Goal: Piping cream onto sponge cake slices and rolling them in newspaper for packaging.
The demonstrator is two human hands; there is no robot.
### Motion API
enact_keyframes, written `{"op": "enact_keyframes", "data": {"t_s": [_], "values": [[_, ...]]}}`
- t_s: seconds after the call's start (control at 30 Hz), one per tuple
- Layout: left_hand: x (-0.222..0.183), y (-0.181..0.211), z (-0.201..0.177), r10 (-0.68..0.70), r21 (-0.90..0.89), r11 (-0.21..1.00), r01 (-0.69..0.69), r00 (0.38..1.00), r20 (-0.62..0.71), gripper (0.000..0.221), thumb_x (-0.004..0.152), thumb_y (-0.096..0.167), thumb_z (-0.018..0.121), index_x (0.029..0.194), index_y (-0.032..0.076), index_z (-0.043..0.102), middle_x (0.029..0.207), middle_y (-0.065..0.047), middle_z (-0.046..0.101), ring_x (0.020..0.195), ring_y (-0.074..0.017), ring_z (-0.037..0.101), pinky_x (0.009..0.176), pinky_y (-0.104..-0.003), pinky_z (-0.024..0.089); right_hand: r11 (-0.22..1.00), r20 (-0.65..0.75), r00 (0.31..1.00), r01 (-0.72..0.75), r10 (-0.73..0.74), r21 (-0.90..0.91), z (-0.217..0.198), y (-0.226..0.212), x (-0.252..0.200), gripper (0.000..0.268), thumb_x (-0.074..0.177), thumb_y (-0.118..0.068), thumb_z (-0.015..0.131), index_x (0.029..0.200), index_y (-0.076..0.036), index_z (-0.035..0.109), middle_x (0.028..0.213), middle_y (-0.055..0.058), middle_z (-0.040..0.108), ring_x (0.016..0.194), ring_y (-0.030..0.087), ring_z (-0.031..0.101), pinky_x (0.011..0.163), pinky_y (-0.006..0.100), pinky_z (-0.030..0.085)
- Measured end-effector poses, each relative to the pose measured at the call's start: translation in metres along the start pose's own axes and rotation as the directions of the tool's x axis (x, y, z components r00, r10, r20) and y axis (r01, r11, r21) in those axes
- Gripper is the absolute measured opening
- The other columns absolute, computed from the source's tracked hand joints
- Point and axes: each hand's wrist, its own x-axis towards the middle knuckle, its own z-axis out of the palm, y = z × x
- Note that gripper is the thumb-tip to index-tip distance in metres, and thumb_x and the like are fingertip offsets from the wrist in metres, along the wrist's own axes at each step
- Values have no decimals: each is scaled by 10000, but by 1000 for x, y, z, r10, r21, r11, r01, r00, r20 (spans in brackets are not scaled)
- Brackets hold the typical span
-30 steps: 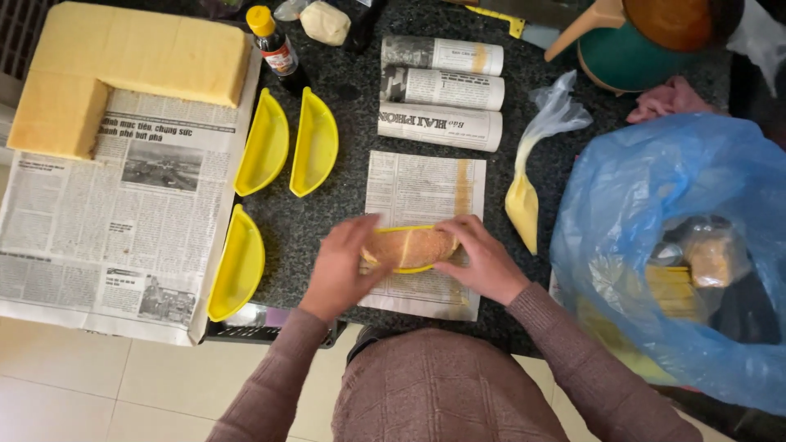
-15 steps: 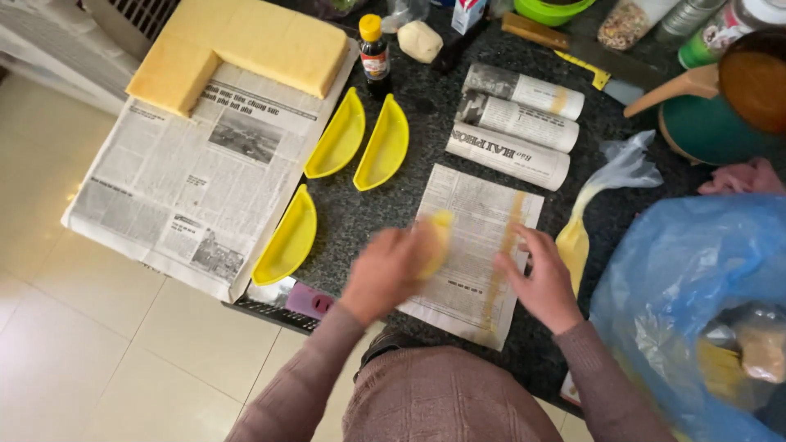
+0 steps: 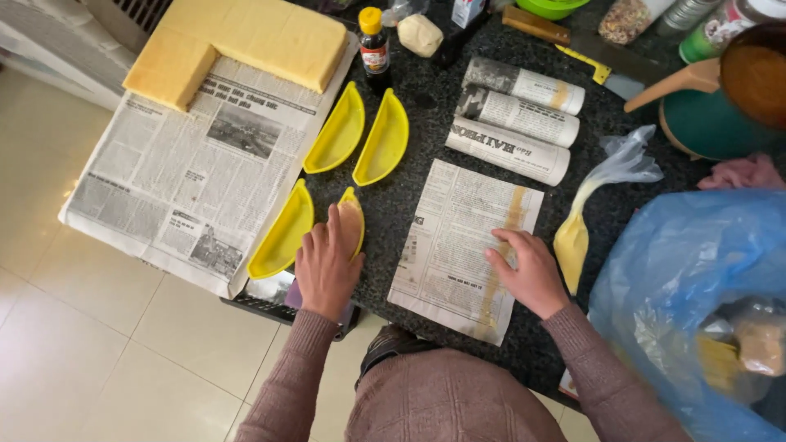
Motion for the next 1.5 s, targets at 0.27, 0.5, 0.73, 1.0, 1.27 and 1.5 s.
{"op": "enact_keyframes", "data": {"t_s": [0.27,0.5,0.73,1.0,1.27,1.5], "values": [[46,21,-17,181,-279,922,-267,936,-301,470,933,397,852,1336,190,727,1199,-21,646,1091,-259,659,950,-416,529,990,-157,981,-101,115,95,14,23,1,194,1021,-260,824,1188,-171,781,1017,86,817,1061,336,796,984,513,631],[175,123,-32,473,-362,694,-622,774,-421,272,1061,423,809,887,224,741,679,6,725,756,-238,776,966,-423,523,937,-237,920,-256,311,237,-8,15,-4,87,1048,-274,781,1091,-200,765,867,51,869,914,345,841,869,508,653],[320,234,-12,765,-376,501,-779,602,-229,530,943,208,755,1461,171,649,1227,-100,682,1199,-370,674,1030,-582,541,939,-229,934,-210,275,273,-5,2,3,317,1072,-406,693,1266,-186,815,972,63,895,954,282,867,817,447,678],[418,317,-34,766,-478,636,-607,416,490,1130,946,198,833,1844,257,151,1839,-201,317,1651,-482,333,1300,-660,368,879,-197,917,-244,347,410,-29,-19,35,497,1094,-512,592,1392,-165,785,1165,17,903,1044,170,865,839,333,705],[425,325,-56,655,-499,729,-468,268,706,1309,944,84,843,1845,370,-62,1935,-148,-27,1786,-383,-9,1386,-671,233,934,-92,968,-199,235,297,3,5,20,441,1149,-436,551,1441,-142,701,1212,36,868,1092,215,854,862,376,695],[423,321,-50,720,-547,674,-496,278,635,1298,936,48,844,1846,372,-24,1916,-192,109,1752,-450,131,1303,-615,400,928,-81,968,-200,236,314,2,7,22,513,1145,-470,539,1469,-108,706,1246,51,861,1106,214,842,924,386,695]]}}
